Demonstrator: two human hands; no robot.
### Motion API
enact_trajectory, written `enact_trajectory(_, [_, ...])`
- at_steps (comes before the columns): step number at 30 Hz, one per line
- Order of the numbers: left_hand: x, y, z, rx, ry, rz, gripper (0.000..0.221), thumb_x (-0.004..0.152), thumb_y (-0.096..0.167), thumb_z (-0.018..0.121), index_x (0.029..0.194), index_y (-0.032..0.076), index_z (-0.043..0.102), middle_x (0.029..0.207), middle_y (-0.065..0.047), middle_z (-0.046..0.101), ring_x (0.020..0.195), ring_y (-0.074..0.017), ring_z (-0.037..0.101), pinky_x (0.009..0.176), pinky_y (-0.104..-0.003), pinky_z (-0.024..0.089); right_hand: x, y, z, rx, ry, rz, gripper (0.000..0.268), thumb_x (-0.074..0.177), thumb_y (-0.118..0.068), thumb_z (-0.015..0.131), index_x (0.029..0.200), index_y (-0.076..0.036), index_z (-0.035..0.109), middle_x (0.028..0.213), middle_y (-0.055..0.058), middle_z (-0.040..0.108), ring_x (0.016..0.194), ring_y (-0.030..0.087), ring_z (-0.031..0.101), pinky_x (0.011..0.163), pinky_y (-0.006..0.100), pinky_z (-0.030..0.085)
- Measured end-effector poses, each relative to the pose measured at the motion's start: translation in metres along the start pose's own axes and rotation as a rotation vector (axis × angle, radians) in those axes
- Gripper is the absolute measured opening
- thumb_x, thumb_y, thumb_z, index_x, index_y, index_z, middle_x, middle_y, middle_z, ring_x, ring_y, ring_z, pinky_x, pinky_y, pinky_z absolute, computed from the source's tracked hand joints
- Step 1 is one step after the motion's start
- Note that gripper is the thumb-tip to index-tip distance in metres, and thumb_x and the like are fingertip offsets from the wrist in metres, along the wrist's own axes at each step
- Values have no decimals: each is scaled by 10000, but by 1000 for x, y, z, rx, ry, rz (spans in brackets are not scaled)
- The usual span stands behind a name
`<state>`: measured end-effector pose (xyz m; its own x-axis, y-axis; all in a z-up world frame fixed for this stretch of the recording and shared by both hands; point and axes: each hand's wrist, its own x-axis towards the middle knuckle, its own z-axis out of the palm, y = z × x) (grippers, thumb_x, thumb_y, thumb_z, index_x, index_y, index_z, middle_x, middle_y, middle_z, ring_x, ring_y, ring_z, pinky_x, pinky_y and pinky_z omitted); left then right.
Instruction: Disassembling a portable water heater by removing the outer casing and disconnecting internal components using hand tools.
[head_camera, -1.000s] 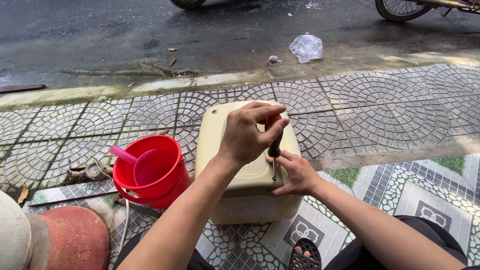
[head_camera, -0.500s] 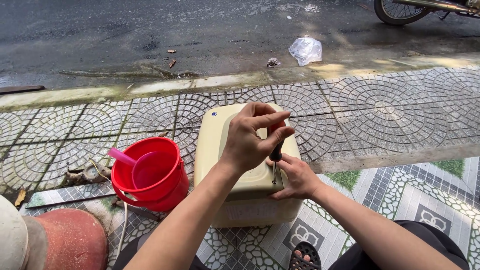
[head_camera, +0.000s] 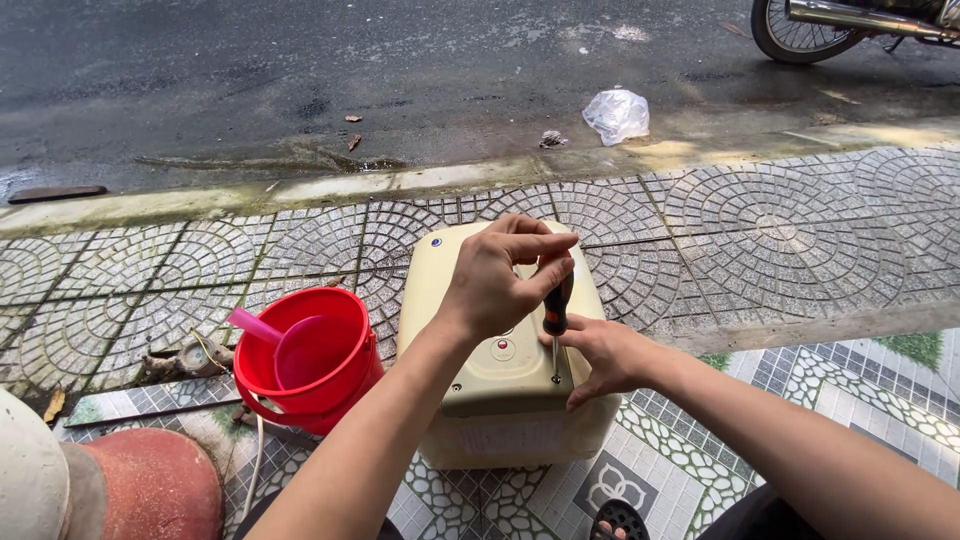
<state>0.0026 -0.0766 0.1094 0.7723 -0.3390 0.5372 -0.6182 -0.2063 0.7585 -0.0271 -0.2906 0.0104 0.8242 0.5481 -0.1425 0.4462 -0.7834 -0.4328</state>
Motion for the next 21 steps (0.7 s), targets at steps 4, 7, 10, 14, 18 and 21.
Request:
enact_trajectory(4, [-3,4,-1,-21,-17,-19,279,859,170,728,1122,237,794,969,-43,766,1030,-218,726,920,-374,593,2,-17,-39,45,-138,-35,802,593,-383,960,1300,-181,637,1333,73,643,1234,420,614,1029,592,534])
enact_trajectory(7, [-5,-2,0,-25,-12,-11,254,892,267,753,1144,291,781,972,-6,746,1060,-191,710,923,-370,597,10,-21,-57,153,-147,-14,645,616,-387,973,1173,-168,734,1205,82,751,1216,361,671,1036,552,542])
enact_trajectory(10, [-1,-8,5,-6,14,-19,282,855,258,813,1128,327,788,934,40,711,932,-104,664,855,-260,585,9,-39,-83,471,-16,83,582,639,-301,993,1104,-51,748,1163,158,790,1251,381,668,1074,519,520])
enact_trajectory(14, [-2,-2,3,-12,-18,-13,287,887,213,786,1152,322,776,1008,34,755,957,-124,697,878,-295,586,-2,-64,-104,816,182,-54,547,630,-14,947,1142,-20,754,1027,164,796,1011,316,754,921,511,616])
enact_trajectory(18, [-2,8,3,14,-54,14,317,937,135,711,1208,293,755,1136,12,782,1090,-229,731,942,-372,570,-4,-56,-101,940,212,-119,415,693,116,861,1088,55,749,901,185,776,861,273,750,792,476,657])
enact_trajectory(21, [-4,14,6,-4,-5,-53,308,820,288,860,1118,264,788,1077,5,792,905,-127,715,831,-262,573,-7,-71,-106,906,220,-130,366,680,87,887,1017,48,749,811,161,790,776,223,745,730,417,660])
